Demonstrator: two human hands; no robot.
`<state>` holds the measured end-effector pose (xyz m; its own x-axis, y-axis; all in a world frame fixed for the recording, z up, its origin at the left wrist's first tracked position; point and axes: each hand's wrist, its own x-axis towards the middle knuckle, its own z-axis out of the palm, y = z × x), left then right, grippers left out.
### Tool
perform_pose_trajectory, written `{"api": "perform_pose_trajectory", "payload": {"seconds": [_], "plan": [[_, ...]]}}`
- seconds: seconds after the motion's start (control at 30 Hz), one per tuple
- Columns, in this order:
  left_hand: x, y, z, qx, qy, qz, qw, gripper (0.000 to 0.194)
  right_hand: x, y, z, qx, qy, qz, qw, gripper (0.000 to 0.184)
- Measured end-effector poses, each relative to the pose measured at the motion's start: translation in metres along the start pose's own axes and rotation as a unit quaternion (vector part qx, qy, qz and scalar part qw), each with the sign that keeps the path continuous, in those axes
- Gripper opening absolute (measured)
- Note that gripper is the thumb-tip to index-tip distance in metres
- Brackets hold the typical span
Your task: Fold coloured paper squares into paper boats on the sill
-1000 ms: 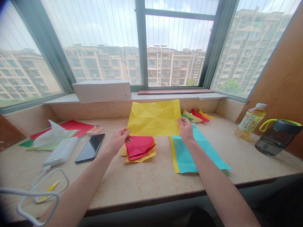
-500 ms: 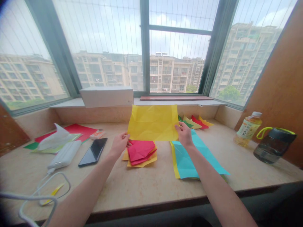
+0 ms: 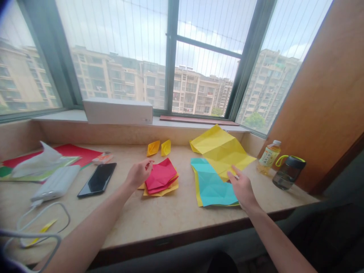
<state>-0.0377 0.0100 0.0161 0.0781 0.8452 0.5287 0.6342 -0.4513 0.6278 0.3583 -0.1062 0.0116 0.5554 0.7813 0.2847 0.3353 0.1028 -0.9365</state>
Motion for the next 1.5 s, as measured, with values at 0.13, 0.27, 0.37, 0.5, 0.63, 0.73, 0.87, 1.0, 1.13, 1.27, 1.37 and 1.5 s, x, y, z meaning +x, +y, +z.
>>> {"api": "perform_pose_trajectory", "payload": {"seconds": [0.13,0.27,0.37,0.5,0.63,0.73,0.87,1.0,1.13,1.27,1.37,1.5], "plan": [[-0.005,0.004,0.003,0.091,-0.049,0.028,0.994,0.026,-0.044,0.005,-0.004,-0.097,-0.112,0.049,0.988,0.077],[-0.007,0.010,0.001,0.143,-0.076,0.028,0.986,0.031,-0.063,-0.015,-0.007,-0.296,-0.204,-0.009,0.933,0.055],[-0.007,0.013,-0.001,0.148,-0.086,0.027,0.985,0.031,-0.064,-0.038,-0.009,-0.372,-0.292,-0.025,0.881,0.046],[-0.007,0.013,0.001,0.152,-0.100,0.028,0.983,0.032,-0.051,-0.056,0.011,-0.389,-0.296,-0.133,0.862,0.049],[-0.008,0.012,0.003,0.163,-0.109,0.027,0.980,0.035,-0.024,-0.036,0.053,-0.452,-0.253,-0.173,0.837,0.064],[-0.011,0.010,0.004,0.174,-0.119,0.026,0.977,0.035,-0.004,-0.005,0.078,-0.518,-0.266,-0.083,0.809,0.064],[-0.013,0.008,0.005,0.181,-0.138,0.024,0.973,0.033,0.012,0.031,0.092,-0.553,-0.262,-0.051,0.789,0.063],[-0.014,0.006,0.009,0.170,-0.149,0.031,0.974,0.033,0.021,0.052,0.088,-0.562,-0.264,-0.065,0.781,0.064],[-0.016,0.006,0.013,0.147,-0.157,0.044,0.976,0.030,0.034,0.035,0.098,-0.583,-0.208,-0.175,0.766,0.060],[-0.019,0.007,0.015,0.134,-0.151,0.054,0.978,0.030,0.042,-0.020,0.156,-0.502,-0.231,-0.322,0.769,0.047],[-0.021,0.007,0.015,0.136,-0.144,0.067,0.978,0.029,0.041,-0.052,0.222,-0.472,-0.268,-0.327,0.774,0.043],[-0.021,0.006,0.014,0.151,-0.135,0.080,0.976,0.026,0.038,-0.061,0.297,-0.466,-0.286,-0.304,0.780,0.037]]}}
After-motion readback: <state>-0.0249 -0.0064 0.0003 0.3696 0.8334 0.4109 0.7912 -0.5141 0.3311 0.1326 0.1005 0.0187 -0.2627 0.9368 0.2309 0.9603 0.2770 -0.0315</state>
